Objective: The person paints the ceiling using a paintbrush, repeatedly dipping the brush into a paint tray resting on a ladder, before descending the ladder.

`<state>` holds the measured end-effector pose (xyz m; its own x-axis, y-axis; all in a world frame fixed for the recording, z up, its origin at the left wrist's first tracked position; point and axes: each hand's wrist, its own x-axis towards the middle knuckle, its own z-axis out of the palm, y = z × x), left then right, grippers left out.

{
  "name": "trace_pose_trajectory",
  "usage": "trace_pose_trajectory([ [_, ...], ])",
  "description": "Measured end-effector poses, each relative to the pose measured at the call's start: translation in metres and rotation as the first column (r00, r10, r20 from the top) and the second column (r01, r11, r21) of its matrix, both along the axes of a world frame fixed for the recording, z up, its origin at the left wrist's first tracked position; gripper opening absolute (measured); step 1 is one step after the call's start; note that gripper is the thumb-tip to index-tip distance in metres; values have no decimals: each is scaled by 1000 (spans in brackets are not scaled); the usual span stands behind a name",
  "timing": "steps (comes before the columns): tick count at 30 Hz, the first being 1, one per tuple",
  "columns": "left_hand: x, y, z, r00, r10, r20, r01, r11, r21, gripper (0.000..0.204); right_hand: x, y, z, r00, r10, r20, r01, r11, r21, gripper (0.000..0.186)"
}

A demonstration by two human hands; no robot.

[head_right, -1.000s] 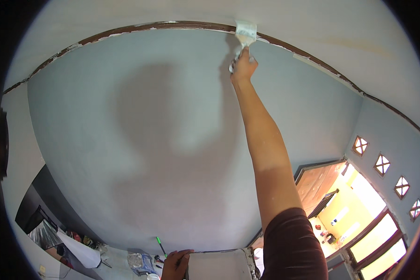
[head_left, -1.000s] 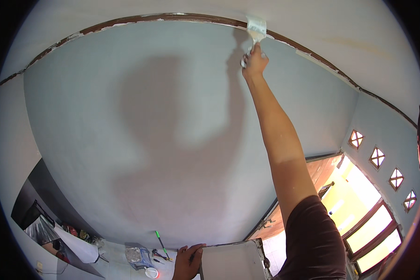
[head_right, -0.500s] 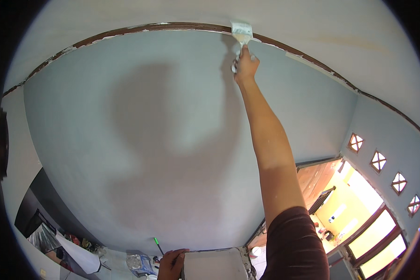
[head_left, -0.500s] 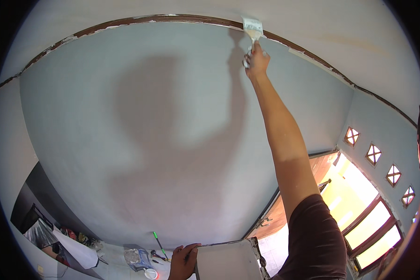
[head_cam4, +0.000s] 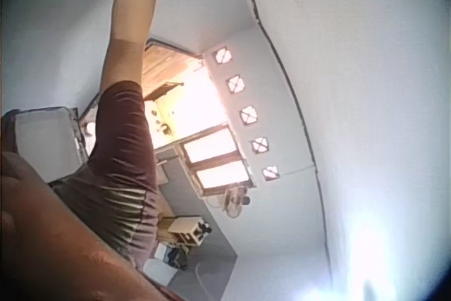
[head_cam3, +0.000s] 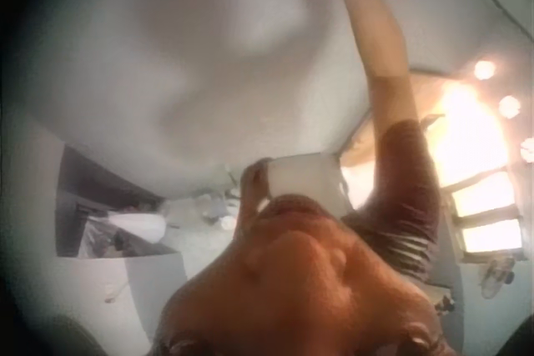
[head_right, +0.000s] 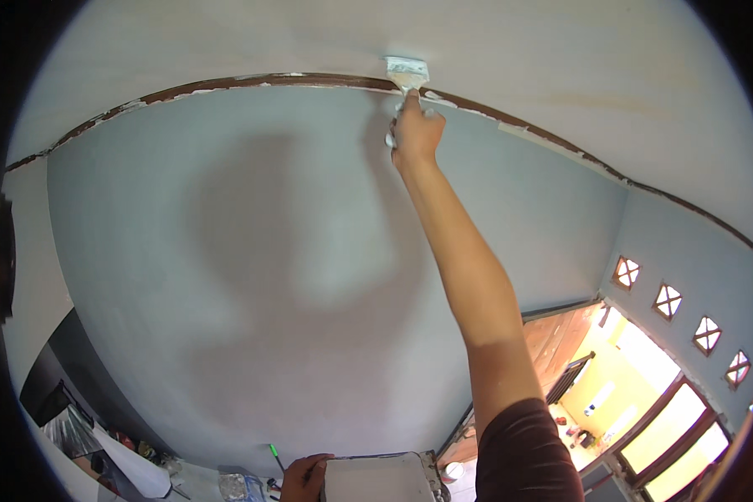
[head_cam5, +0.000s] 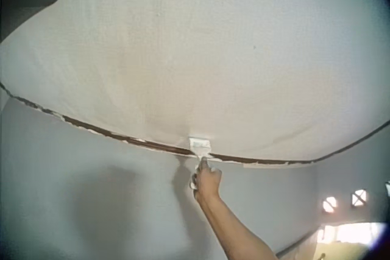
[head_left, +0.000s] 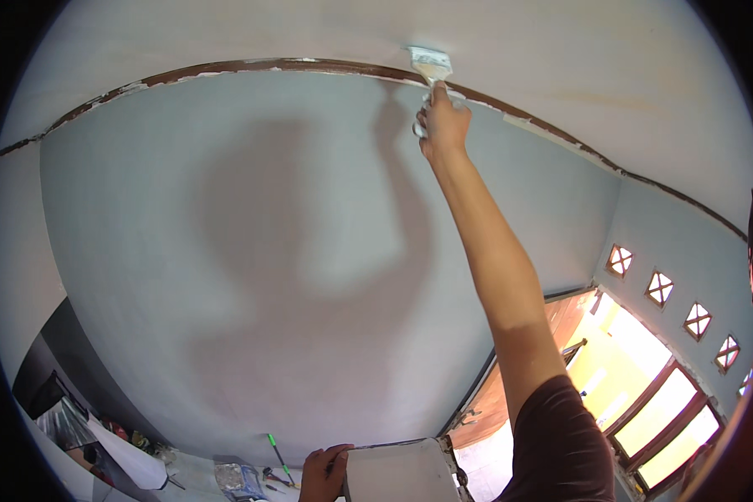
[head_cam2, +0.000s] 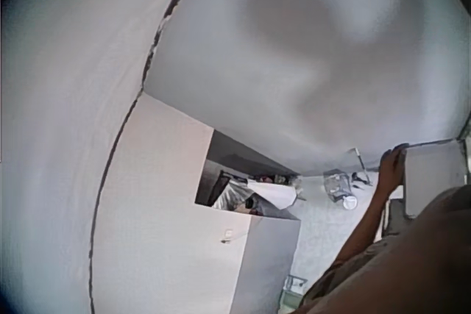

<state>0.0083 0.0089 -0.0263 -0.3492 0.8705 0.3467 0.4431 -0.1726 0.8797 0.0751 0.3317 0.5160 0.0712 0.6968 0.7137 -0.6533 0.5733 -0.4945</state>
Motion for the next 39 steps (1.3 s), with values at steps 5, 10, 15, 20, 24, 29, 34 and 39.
trace_pose_trajectory([
  [5,-4,-3,15,993,7,-120,-10,1000,-25,34,41,-98,-29,999,24,-32,-20,994,107,37],
  [10,6,-20,61,988,-36,149,28,998,53,30,69,-169,-65,998,-9,-60,15,995,95,39],
  [15,8,-16,40,974,-30,224,27,999,17,30,85,-207,-74,994,-41,-100,71,947,313,39],
  [20,8,-15,33,979,-19,205,11,999,37,31,90,-213,-33,987,-94,-132,144,879,454,39],
  [24,11,-19,34,979,-11,203,10,1000,10,32,76,-174,-20,990,-125,-69,143,887,440,40],
  [29,13,-19,35,972,-24,236,22,1000,12,33,63,-127,-39,977,-211,26,188,917,350,39],
  [34,14,-22,42,974,-37,224,32,999,24,33,88,-185,-47,992,-24,121,5,988,155,37],
  [39,8,-16,27,979,-27,201,20,999,36,34,126,-256,-23,966,179,185,-175,984,-38,26],
])
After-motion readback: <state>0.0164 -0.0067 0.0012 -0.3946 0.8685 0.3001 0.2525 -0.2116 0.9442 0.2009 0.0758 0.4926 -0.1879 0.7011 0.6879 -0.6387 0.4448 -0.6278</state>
